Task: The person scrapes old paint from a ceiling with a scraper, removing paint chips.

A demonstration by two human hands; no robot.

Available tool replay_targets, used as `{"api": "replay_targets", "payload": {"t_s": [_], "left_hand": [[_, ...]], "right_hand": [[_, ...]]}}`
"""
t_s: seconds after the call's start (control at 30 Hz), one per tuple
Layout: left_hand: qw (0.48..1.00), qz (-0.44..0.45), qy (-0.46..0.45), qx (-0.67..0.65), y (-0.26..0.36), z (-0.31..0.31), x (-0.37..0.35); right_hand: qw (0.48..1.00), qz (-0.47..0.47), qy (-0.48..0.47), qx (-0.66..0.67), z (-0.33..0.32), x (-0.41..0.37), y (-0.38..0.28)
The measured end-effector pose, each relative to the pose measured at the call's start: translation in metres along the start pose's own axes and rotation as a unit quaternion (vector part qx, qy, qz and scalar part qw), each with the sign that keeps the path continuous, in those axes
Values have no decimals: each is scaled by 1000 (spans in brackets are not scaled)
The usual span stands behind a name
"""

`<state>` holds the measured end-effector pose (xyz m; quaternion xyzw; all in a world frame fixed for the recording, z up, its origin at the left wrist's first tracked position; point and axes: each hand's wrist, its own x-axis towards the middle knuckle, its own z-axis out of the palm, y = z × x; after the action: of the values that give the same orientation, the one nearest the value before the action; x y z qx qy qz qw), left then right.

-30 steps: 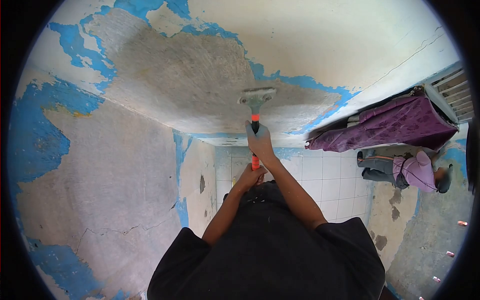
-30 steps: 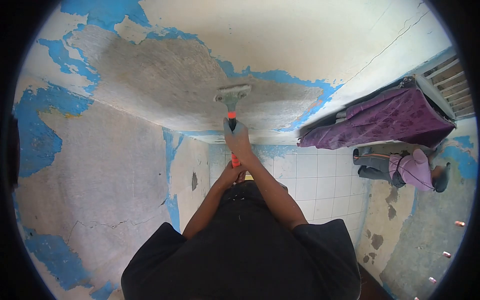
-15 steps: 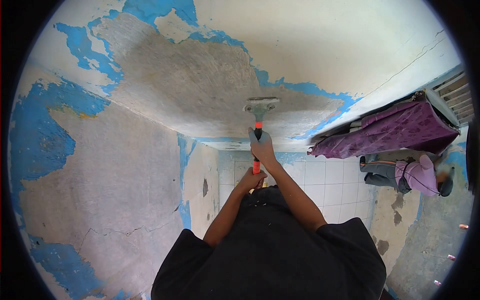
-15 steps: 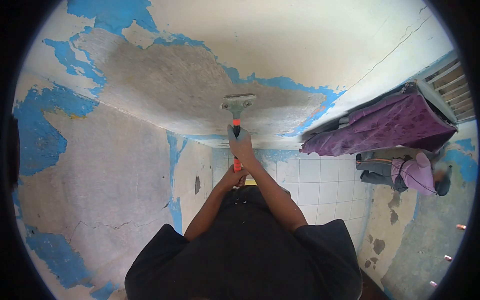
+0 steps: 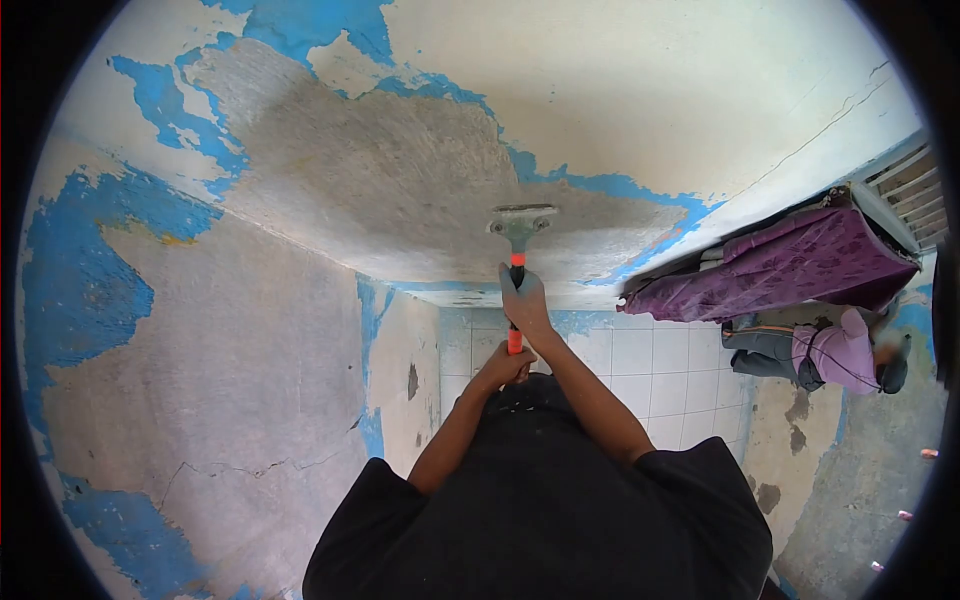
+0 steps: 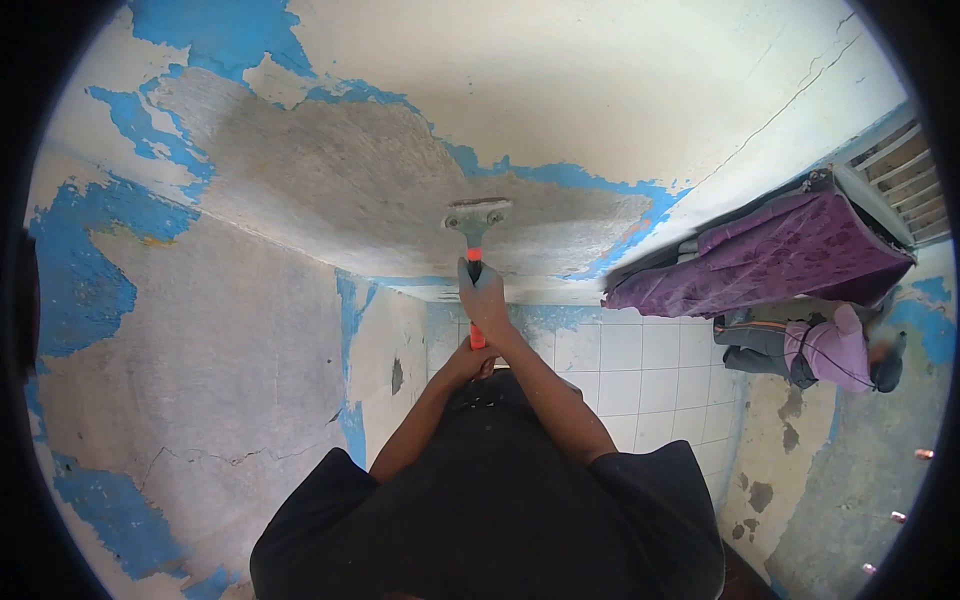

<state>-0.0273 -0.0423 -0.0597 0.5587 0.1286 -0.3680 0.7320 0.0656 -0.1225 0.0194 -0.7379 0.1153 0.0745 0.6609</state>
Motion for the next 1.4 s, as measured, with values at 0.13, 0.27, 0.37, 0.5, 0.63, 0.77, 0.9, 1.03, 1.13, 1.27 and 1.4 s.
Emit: {"api": "replay_targets", "payload": {"t_s": [0.13,0.27,0.37,0.5,0.63,0.77,0.9,1.03,1.13,1.27,1.4], "left_hand": [[997,73,-7,30,39,9,-7],[997,80,-5,10,54,14,-9],[999,35,-14,0,9,-2,6],[1000,23,-7,18,2,-5,2],[994,111,16,10,61,21,-18],[997,81,-3,11,64,17,-12],[1000,23,-10,2,7,-2,3],[998,62,1,18,22,3,-6],[994,103,1,25,64,19,-16],[997,79,-10,4,56,13,-7],[1000,11,-17,-4,2,-1,0]], "right_hand": [[998,-62,7,16,-8,2,-45],[996,-82,11,19,-8,1,-60],[998,-61,17,-11,0,3,-13],[1000,-19,13,11,3,4,0],[996,-84,20,21,-9,-3,-73],[993,-110,19,26,-8,3,-65],[998,-53,23,2,3,2,-5],[998,-61,19,10,2,3,-24],[993,-111,31,7,-8,-4,-78],[990,-135,35,2,-3,6,-54],[1000,-16,14,11,4,3,3]]}}
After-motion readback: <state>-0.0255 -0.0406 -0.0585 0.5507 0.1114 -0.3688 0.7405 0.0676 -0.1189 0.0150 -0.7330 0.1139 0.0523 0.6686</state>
